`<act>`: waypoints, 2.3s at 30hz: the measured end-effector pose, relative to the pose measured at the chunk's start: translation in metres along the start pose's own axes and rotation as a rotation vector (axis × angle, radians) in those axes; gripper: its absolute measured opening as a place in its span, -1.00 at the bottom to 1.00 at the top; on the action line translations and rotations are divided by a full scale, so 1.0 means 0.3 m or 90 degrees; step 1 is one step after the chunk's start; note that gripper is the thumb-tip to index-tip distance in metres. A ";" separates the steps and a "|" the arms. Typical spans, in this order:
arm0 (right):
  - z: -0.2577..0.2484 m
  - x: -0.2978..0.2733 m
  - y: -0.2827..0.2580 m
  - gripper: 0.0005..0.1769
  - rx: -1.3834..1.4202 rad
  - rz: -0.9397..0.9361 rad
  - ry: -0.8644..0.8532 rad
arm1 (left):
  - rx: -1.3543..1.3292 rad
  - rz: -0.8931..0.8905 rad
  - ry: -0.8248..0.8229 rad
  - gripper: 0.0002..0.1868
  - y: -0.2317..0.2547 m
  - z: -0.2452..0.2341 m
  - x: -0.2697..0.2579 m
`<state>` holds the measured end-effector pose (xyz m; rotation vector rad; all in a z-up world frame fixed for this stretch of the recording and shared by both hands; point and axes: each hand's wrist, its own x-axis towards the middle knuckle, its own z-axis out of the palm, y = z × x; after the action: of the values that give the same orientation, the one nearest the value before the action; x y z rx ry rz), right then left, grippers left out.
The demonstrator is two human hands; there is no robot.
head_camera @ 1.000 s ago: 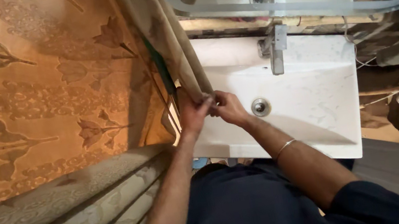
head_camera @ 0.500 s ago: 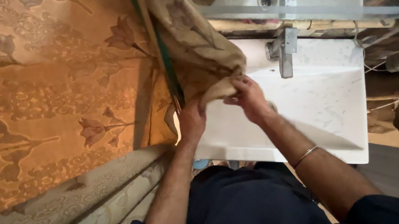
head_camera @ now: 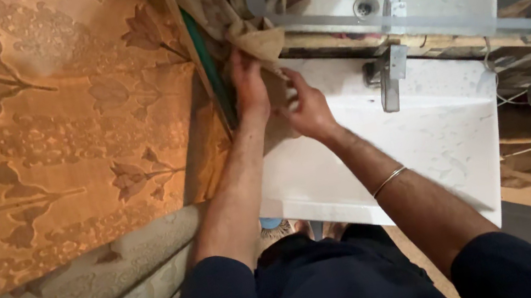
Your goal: The person scrubs a white bathroom sink with a dark cloth, rinses the cloth under running water, and wipes the sink surface. They then dry their hands with a towel and hang it on a nearby rod.
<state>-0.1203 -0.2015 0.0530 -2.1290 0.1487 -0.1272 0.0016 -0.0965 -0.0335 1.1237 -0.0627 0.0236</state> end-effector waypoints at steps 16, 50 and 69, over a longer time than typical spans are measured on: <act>0.115 0.056 0.167 -0.92 0.503 0.196 -0.070 | 0.868 0.438 -0.226 -0.67 0.204 -0.013 0.019; -0.051 0.262 0.038 -0.27 -0.393 -0.168 0.068 | 0.890 0.290 -0.125 -0.77 0.213 0.131 0.048; -0.035 0.148 0.122 -0.39 -0.141 -0.027 0.167 | 1.156 0.337 -0.463 -0.38 0.220 0.151 0.045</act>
<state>-0.0802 -0.2366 0.0290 -2.3302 0.2823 -0.4332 0.0099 -0.1088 0.0463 2.8391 -1.1799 0.1647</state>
